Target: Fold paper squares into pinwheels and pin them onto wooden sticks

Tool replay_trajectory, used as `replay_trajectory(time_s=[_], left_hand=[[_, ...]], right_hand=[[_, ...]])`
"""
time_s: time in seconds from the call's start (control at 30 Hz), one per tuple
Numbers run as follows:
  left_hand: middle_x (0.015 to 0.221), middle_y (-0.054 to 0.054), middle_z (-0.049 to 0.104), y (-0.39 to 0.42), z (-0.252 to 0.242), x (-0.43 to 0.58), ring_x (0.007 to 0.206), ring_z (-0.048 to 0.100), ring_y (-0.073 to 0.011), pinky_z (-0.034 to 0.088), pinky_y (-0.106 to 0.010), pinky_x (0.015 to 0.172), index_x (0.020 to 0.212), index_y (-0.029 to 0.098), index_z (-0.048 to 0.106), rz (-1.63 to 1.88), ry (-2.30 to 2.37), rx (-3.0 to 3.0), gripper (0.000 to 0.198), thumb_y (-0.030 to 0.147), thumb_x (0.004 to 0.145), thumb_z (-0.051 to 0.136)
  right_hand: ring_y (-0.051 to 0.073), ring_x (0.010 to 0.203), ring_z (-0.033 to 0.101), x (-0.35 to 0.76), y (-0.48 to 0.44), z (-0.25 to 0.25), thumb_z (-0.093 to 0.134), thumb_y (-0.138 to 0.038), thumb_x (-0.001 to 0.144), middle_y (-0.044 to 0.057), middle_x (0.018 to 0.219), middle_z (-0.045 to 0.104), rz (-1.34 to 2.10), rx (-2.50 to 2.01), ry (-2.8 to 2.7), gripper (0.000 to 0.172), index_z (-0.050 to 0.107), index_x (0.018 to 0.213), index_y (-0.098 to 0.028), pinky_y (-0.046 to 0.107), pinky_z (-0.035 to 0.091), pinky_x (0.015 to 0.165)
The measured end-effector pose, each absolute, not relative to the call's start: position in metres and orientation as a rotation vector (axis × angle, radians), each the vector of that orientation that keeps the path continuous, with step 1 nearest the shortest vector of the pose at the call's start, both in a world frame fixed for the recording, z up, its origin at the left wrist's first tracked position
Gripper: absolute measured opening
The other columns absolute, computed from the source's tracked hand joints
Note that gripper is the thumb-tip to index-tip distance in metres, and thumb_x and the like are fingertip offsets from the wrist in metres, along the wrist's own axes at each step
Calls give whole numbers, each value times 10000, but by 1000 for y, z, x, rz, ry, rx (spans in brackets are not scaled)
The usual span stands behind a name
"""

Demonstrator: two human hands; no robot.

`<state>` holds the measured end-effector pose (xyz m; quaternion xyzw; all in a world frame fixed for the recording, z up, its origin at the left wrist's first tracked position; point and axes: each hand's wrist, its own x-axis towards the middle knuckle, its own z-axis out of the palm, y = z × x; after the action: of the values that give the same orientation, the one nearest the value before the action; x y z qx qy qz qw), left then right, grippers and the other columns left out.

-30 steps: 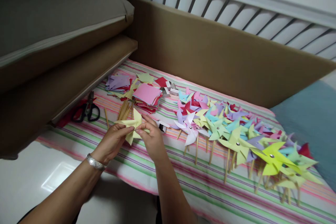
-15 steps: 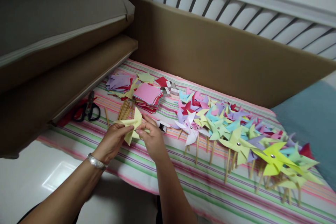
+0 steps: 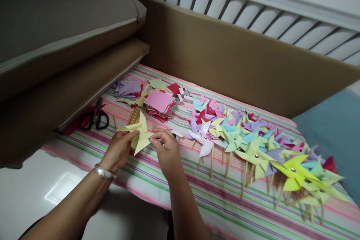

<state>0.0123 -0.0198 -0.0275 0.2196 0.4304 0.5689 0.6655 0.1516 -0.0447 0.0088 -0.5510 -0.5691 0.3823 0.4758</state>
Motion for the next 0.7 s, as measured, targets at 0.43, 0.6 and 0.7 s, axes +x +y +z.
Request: replay_trajectory(time_s=[0.43, 0.6, 0.7], left_hand=[[616, -13, 672, -2, -14, -19, 572, 613, -150, 431, -219, 477, 697, 132, 654, 1455, 1057, 387, 184, 164, 526, 715], [638, -26, 682, -5, -20, -11, 610, 630, -159, 463, -233, 551, 720, 117, 659, 1407, 1034, 344, 196, 136, 532, 711], [662, -35, 687, -5, -26, -8, 620, 631, -165, 469, -250, 575, 757, 105, 663, 1363, 995, 325, 223, 144, 544, 716]], right_hand=[[177, 684, 573, 155, -34, -38, 543, -136, 711, 17, 688, 606, 712, -1693, -1810, 137, 628, 639, -215, 312, 444, 665], [174, 709, 602, 156, -33, -38, 532, -143, 745, 27, 783, 622, 656, -1610, -1771, 162, 661, 801, -225, 319, 481, 689], [207, 880, 592, 154, -38, -21, 512, -176, 799, 51, 896, 628, 449, -1469, -1772, 186, 669, 873, -243, 363, 472, 810]])
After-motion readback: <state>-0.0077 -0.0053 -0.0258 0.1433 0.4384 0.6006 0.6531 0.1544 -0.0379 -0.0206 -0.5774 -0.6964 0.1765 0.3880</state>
